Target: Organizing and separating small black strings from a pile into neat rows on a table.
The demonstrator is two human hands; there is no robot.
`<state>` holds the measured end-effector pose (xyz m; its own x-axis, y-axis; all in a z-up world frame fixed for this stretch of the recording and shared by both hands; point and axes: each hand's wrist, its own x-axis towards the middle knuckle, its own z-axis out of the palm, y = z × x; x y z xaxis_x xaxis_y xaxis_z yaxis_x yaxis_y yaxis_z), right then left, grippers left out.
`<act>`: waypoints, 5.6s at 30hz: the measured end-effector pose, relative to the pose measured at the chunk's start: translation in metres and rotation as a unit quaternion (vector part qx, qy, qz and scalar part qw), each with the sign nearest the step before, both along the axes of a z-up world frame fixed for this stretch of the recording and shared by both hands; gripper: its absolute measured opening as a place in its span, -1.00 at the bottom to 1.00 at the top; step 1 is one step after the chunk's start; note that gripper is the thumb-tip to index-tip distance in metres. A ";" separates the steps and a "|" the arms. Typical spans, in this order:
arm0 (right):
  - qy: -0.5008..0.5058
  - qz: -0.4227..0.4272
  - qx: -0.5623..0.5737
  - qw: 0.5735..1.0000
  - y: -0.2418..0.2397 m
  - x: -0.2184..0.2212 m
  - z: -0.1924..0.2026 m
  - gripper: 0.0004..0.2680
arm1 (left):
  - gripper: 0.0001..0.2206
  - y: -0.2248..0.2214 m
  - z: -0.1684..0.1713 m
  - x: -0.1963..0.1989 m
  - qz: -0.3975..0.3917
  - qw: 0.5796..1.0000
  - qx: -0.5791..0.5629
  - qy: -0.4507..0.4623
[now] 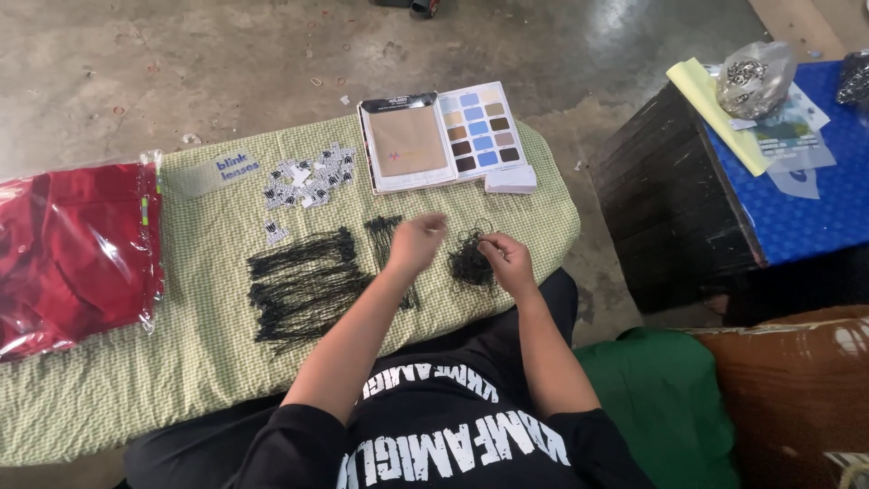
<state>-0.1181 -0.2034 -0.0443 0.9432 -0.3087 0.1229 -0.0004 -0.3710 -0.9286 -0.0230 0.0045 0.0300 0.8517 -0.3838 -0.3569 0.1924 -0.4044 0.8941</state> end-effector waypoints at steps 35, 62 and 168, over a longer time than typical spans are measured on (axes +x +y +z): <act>0.092 0.036 0.108 0.989 0.076 0.001 0.030 -0.76 | -0.82 0.013 -0.002 0.045 -0.118 0.979 0.034 -0.164; -0.122 0.131 -0.510 0.842 0.110 -0.015 -0.078 -0.74 | -0.81 -0.005 -0.173 0.117 -0.143 0.822 0.407 -0.371; 0.105 0.212 -0.206 0.950 0.147 0.171 -0.021 -0.92 | -0.88 0.104 -0.202 -0.092 -0.077 0.704 0.214 -0.672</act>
<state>0.0527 -0.0569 -0.0657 0.9892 0.1369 -0.0529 0.0610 -0.7111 -0.7005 -0.1148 0.1084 -0.1722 0.4907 -0.6104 0.6218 -0.7871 -0.6167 0.0158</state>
